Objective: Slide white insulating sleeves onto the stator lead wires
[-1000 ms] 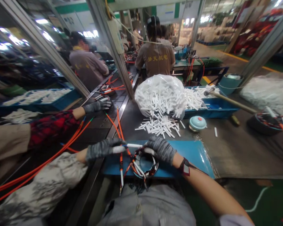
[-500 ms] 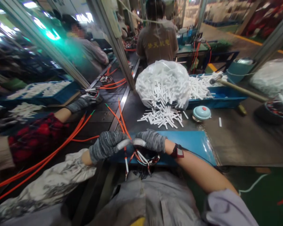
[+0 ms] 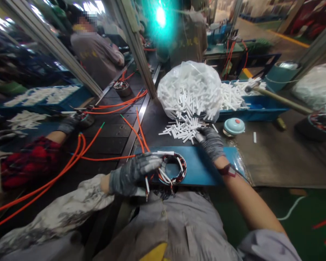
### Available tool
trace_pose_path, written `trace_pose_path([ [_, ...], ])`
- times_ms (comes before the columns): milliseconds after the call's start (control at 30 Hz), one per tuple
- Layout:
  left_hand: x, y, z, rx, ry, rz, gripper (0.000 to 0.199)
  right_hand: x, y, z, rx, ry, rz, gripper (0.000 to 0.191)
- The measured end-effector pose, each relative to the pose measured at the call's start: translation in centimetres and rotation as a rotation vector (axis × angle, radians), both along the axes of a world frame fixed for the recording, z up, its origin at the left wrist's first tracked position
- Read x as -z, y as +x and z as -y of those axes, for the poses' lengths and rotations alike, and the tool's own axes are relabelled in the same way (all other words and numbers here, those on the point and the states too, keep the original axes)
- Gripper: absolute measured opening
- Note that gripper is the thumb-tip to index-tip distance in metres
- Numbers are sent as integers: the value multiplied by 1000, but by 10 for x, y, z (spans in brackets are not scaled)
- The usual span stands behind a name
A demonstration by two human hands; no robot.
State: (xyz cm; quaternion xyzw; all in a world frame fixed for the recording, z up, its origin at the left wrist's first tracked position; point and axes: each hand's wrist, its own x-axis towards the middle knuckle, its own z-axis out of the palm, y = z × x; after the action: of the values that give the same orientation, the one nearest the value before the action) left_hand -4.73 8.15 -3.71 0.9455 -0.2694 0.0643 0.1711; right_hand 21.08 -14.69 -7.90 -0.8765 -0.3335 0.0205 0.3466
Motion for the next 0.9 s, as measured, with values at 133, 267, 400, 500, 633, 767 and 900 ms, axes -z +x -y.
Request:
trace_pose_path([
  [133, 30, 13, 30, -35, 180, 27, 43, 13, 12, 15, 89, -361, 136, 32],
  [267, 49, 17, 56, -124, 220, 140, 26, 23, 10, 18, 102, -330, 187, 26],
  [400, 53, 31, 88, -431, 197, 79, 36, 21, 3, 18, 200, -184, 170, 28],
  [500, 46, 46, 104, -695, 202, -46, 48, 10, -15, 21, 142, 69, 67, 31],
  [633, 27, 41, 85, -568, 47, -109, 105, -6, -51, 38, -28, 356, -170, 33],
  [767, 15, 19, 46, -337, -180, -98, 113, -3, -71, 57, 40, 401, -425, 29],
  [900, 26, 16, 34, -482, -183, 11, 39, 10, -71, 58, 91, 432, -626, 33],
])
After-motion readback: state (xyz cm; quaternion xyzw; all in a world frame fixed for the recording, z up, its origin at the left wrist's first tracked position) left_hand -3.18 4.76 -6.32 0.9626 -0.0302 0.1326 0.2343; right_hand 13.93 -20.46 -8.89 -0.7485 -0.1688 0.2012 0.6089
